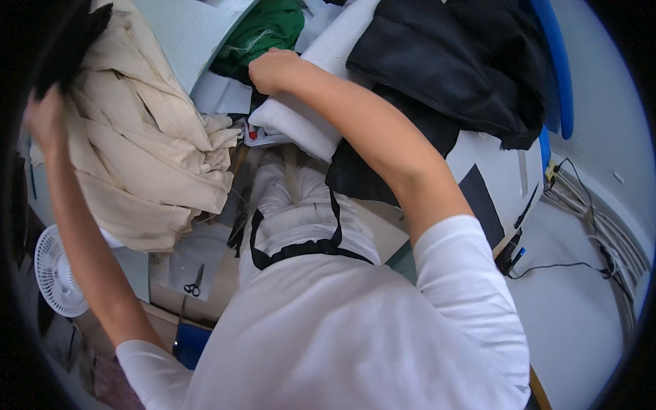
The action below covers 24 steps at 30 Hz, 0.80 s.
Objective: The person cuts a large piece of black fabric into strips using scissors on a white workbench. They then use a steam iron to press the cut fabric pieces flat. The person repeatedly folds, aligns, and irons the fabric strips, occasionally cutting them further to adjust the size.
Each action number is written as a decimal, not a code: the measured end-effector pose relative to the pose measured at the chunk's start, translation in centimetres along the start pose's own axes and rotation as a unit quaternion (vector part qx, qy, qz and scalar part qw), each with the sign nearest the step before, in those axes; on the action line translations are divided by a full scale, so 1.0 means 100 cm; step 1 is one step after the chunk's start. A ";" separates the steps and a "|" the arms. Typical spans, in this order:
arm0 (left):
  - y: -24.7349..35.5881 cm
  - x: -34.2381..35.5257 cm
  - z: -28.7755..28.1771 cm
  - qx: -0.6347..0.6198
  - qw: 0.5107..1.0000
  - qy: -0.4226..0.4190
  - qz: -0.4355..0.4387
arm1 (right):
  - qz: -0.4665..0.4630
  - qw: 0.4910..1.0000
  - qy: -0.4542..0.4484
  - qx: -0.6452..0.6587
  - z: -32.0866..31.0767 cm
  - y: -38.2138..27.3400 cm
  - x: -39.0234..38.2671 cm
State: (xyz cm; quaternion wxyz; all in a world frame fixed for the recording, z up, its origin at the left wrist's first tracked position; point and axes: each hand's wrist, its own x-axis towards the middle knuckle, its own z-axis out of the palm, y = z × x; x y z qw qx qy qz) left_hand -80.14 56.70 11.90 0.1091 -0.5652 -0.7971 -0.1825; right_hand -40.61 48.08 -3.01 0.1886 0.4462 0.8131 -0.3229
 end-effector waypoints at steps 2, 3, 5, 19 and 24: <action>0.025 -0.068 0.023 -0.040 0.992 -0.016 0.122 | -0.021 0.986 -0.154 -0.066 0.014 -0.004 0.051; 0.054 -0.104 0.032 -0.091 0.980 -0.063 0.168 | -0.030 0.977 -0.190 -0.090 0.034 0.006 0.070; 0.070 -0.157 0.037 -0.111 0.964 -0.072 0.231 | -0.050 0.968 -0.213 -0.120 0.057 0.008 0.097; 0.106 -0.245 0.002 -0.212 0.948 -0.149 0.186 | -0.048 0.834 0.193 0.515 -0.099 0.035 -0.120; 0.187 -0.263 -0.024 -0.595 0.698 -0.382 -0.110 | -0.053 0.658 0.212 0.720 -0.076 0.024 -0.176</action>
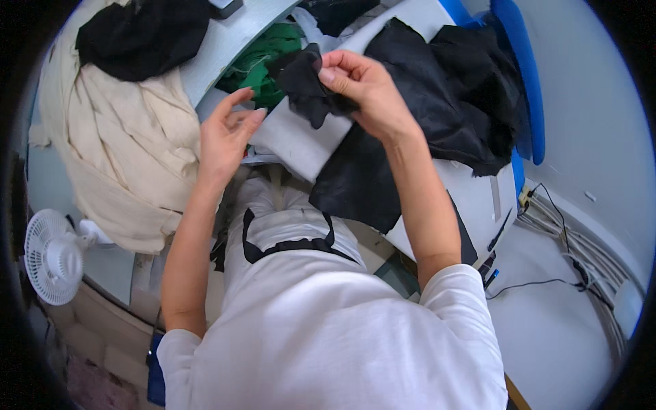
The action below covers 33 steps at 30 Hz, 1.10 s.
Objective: The person cuts a large piece of black fabric into strips using scissors on a white workbench. They then use a steam iron to press the cut fabric pieces flat. The person repeatedly folds, aligns, and irons the fabric strips, occasionally cutting them further to adjust the size.
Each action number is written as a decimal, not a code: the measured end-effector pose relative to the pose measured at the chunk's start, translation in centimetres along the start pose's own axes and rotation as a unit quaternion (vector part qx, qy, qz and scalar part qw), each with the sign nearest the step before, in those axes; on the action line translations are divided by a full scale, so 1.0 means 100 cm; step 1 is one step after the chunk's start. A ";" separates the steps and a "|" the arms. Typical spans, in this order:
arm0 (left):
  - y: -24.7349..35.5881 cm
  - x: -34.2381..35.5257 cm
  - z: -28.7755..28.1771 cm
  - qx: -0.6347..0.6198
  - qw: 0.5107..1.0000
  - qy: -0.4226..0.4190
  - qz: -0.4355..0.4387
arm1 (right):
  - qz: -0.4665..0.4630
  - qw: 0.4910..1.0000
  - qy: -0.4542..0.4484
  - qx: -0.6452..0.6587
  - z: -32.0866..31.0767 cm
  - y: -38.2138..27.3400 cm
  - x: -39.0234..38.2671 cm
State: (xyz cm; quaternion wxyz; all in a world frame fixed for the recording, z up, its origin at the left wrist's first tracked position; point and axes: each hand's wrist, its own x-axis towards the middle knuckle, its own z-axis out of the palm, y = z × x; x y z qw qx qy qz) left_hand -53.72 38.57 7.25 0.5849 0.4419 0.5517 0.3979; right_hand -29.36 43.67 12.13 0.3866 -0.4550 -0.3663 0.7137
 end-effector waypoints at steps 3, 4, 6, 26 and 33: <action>0.030 0.001 0.032 -0.301 0.942 -0.077 -0.124 | -0.035 0.998 0.032 -0.045 0.005 0.012 -0.021; 0.038 0.001 0.037 -0.401 0.893 -0.104 -0.176 | -0.033 0.995 0.037 -0.082 0.010 0.011 -0.028; 0.018 0.009 0.040 -0.373 0.916 -0.062 -0.137 | -0.022 0.996 0.065 -0.049 0.019 0.009 -0.043; -0.076 -0.014 0.010 -0.048 0.986 -0.033 -0.156 | 0.060 0.899 0.386 -0.200 -0.010 0.092 -0.113; -0.058 -0.011 0.005 -0.116 0.987 0.020 -0.107 | -0.014 0.778 0.364 -0.511 -0.009 0.114 -0.048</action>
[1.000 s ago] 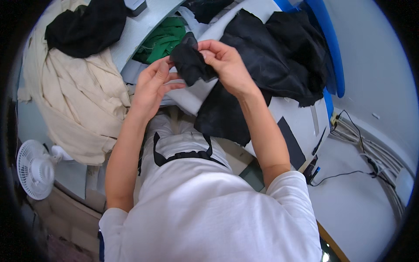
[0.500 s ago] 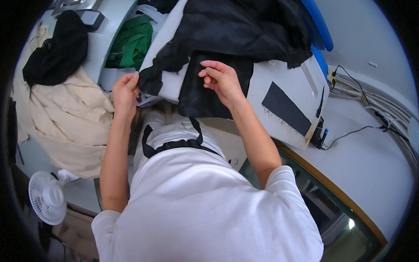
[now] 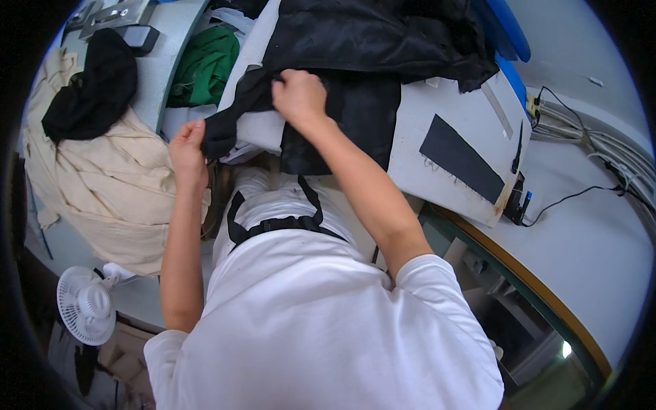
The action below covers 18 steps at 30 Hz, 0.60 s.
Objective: The person cuts a large piece of black fabric into strips using scissors on a white workbench. They then use a steam iron to press the cut fabric pieces flat. The person repeatedly folds, aligns, and irons the fabric strips, occasionally cutting them further to adjust the size.
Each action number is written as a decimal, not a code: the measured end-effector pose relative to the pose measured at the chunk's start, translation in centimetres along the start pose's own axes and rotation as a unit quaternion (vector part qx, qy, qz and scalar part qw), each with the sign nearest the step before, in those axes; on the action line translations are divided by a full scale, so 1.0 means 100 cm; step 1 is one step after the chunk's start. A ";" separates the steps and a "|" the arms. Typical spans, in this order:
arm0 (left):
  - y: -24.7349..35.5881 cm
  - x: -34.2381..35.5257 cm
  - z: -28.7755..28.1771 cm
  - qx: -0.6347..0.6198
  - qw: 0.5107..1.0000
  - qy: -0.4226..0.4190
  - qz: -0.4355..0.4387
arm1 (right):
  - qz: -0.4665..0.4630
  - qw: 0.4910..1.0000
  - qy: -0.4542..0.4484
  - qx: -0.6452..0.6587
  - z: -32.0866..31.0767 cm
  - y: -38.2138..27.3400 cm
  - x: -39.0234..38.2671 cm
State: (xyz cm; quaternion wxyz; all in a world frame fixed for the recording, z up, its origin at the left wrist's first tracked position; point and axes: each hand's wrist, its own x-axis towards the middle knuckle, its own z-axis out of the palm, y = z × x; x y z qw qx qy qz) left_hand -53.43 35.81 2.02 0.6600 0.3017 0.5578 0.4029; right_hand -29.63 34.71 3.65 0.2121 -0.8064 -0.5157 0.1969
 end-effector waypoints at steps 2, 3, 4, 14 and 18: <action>0.010 0.004 -0.007 -0.031 0.999 0.022 0.028 | 0.115 0.960 -0.017 0.254 -0.030 0.018 -0.007; 0.014 0.006 -0.014 -0.038 0.998 0.030 0.031 | 0.159 0.938 -0.025 0.308 -0.056 0.017 -0.015; 0.018 0.009 -0.016 -0.047 0.998 0.033 0.035 | 0.166 0.915 -0.048 0.365 -0.075 0.029 -0.021; 0.045 0.012 0.012 -0.114 0.991 -0.044 -0.055 | 0.246 0.870 -0.065 0.423 -0.120 0.069 -0.074; 0.069 -0.006 0.044 -0.201 0.961 -0.104 -0.160 | 0.228 0.854 -0.085 0.461 -0.120 0.055 -0.068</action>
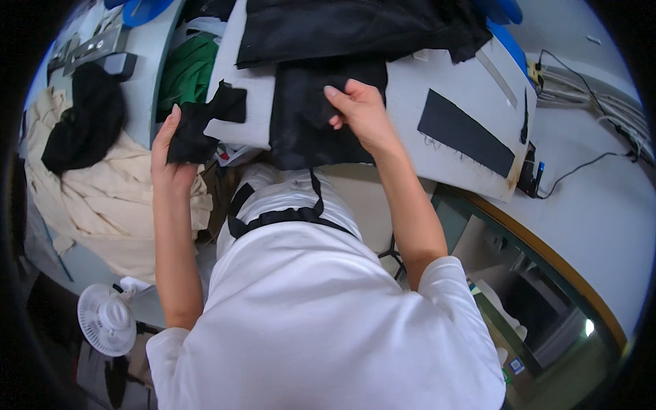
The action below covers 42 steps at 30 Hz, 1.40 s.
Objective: The person cuts a large piece of black fabric into strips using scissors on a white workbench. They then use a steam iron to press the cut fabric pieces flat. The person repeatedly folds, aligns, and irons the fabric strips, occasionally cutting them further to adjust the size.
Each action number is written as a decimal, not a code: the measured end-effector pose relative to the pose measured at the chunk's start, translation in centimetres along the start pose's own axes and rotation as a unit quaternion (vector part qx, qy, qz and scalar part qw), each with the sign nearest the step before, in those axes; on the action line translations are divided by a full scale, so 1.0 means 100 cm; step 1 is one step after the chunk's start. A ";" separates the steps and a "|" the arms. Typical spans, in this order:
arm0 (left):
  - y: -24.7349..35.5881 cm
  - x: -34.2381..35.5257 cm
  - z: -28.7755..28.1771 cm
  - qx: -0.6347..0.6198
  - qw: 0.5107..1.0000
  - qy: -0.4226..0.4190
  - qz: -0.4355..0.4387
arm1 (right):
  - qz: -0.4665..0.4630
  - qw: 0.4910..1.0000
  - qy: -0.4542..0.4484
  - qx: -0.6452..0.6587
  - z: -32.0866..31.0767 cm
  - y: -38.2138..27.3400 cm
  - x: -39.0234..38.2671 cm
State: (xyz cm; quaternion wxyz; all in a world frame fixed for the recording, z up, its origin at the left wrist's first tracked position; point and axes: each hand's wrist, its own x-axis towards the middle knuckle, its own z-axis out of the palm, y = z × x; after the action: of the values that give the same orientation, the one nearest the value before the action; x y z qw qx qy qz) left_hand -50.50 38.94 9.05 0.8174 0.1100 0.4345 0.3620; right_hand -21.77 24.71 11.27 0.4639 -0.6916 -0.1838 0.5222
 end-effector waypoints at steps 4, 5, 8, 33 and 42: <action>-0.002 -0.024 0.048 -0.027 0.985 -0.131 -0.110 | -0.046 0.993 -0.103 -0.022 -0.002 -0.006 -0.009; -0.006 -0.028 0.068 -0.031 0.983 -0.138 -0.113 | -0.062 0.992 -0.109 -0.008 0.000 -0.008 -0.011; -0.002 -0.036 0.108 -0.060 0.965 -0.209 -0.147 | -0.059 0.995 -0.085 -0.012 -0.011 0.000 -0.011; 0.006 -0.010 0.025 -0.066 0.946 -0.225 -0.223 | -0.049 0.942 -0.314 0.106 0.005 0.007 0.005; -0.115 0.018 0.074 0.131 0.946 -0.153 -0.254 | -0.028 0.990 -0.020 0.138 -0.069 0.018 -0.094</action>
State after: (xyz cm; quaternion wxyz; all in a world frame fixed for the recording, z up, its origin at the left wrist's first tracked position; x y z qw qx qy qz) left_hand -38.30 32.97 6.69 0.9172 0.1557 0.3618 0.0608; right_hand -19.64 13.70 15.11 0.5654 -0.6050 -0.1385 0.5432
